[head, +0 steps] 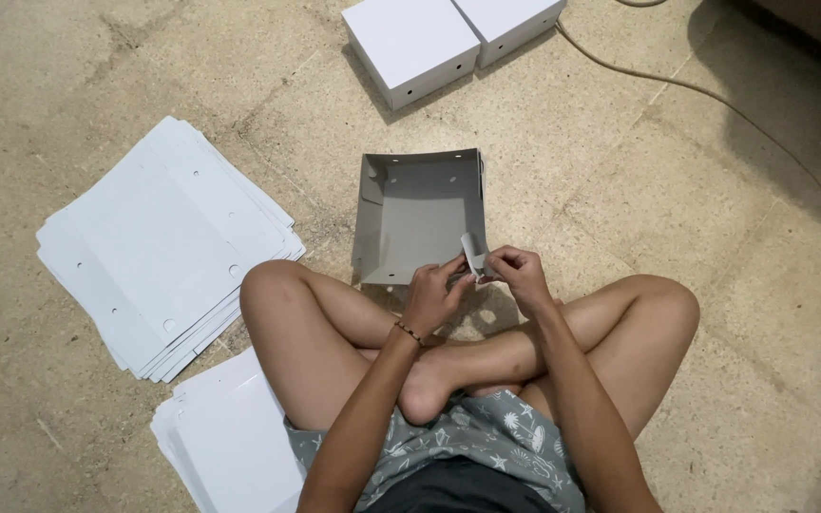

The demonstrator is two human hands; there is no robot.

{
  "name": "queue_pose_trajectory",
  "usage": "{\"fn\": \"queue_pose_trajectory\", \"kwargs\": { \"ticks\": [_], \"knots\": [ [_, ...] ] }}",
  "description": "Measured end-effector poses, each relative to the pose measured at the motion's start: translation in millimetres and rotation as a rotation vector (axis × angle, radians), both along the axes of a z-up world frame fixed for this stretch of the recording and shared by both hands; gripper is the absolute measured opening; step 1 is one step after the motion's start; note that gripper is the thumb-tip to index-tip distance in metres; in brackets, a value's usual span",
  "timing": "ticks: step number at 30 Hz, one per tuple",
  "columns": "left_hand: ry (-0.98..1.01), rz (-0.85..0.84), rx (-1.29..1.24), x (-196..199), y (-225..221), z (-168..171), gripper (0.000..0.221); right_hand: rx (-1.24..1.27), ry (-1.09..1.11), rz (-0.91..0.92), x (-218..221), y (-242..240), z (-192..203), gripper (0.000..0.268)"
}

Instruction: Folding flat cardboard sheets into boxes by following pre-scored lines and tucking in flaps.

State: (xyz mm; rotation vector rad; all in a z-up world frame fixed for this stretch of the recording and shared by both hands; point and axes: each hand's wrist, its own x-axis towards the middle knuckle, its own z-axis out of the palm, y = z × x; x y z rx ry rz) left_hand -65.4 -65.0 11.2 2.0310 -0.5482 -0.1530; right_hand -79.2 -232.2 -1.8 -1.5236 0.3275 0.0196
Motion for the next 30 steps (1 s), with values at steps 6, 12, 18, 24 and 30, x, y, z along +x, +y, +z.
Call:
{"fn": "queue_pose_trajectory", "kwargs": {
  "ticks": [6, 12, 18, 24, 30],
  "knots": [
    [0.018, 0.0, 0.036, 0.1, 1.1, -3.1, 0.042, -0.016, -0.018, 0.046, 0.0, -4.9, -8.2, 0.009],
    [0.012, 0.001, 0.013, -0.2, 0.9, -14.6, 0.041, -0.044, -0.023, 0.07, -2.5, -6.1, -10.4, 0.008],
    [-0.002, -0.001, -0.042, -4.1, 4.5, 3.5, 0.037, -0.032, -0.042, 0.123, -0.2, -15.7, -29.6, 0.004],
    [-0.033, 0.002, -0.043, -2.1, 4.2, -2.7, 0.037, -0.064, -0.029, 0.145, -1.4, -13.7, -22.4, 0.004],
    [-0.034, -0.003, -0.025, -2.6, 2.3, -8.5, 0.035, -0.068, -0.031, 0.178, 0.0, -19.2, -25.8, 0.004]
  ]
}}
